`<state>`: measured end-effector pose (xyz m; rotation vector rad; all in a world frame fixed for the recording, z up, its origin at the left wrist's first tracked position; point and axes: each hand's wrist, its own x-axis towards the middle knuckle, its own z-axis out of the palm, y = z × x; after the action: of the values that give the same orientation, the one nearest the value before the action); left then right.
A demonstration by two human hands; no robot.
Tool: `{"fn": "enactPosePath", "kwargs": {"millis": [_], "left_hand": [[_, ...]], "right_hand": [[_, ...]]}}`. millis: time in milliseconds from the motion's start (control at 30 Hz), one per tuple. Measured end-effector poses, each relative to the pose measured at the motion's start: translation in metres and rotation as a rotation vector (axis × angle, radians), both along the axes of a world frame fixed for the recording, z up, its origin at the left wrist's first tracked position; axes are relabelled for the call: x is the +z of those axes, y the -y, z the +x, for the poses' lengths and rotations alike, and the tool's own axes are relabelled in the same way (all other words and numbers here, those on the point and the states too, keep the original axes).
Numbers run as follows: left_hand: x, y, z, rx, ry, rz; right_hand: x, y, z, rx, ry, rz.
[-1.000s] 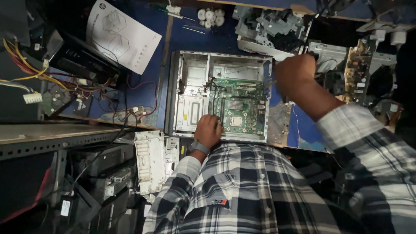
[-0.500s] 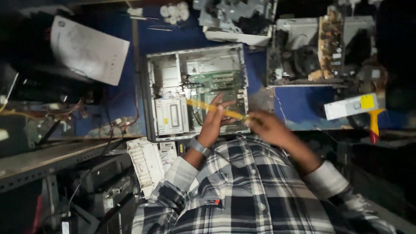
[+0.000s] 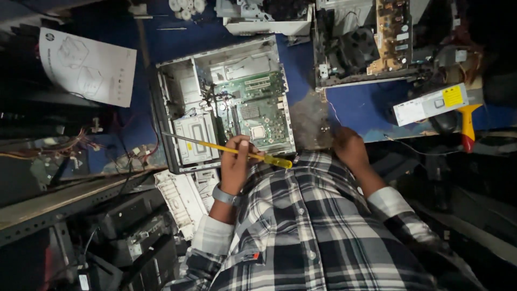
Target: The person works inside an open desktop computer case, using a yellow screwdriver to remove screws from the motherboard and then detaching internal cables. The person continues to unscrew and disconnect components throughout the clip.
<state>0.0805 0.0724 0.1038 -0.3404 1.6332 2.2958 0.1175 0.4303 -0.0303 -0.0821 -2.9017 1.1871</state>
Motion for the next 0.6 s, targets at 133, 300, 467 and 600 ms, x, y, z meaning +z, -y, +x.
{"fn": "enactPosePath", "kwargs": {"millis": [133,300,467,600], "left_hand": [[-0.002,-0.002,0.008,0.050,0.076,0.029],[-0.005,-0.003,0.016,0.075,0.111,0.025],[-0.005,-0.007,0.019,0.084,0.143,0.031],[-0.003,-0.010,0.020,0.070,0.177,0.040]], "right_hand": [[-0.002,-0.003,-0.011,0.054,-0.024,0.016],[-0.001,0.002,-0.021,0.049,0.062,-0.027],[-0.008,0.003,-0.022,0.032,0.099,0.095],[-0.017,0.000,-0.021,0.013,0.024,0.133]]}}
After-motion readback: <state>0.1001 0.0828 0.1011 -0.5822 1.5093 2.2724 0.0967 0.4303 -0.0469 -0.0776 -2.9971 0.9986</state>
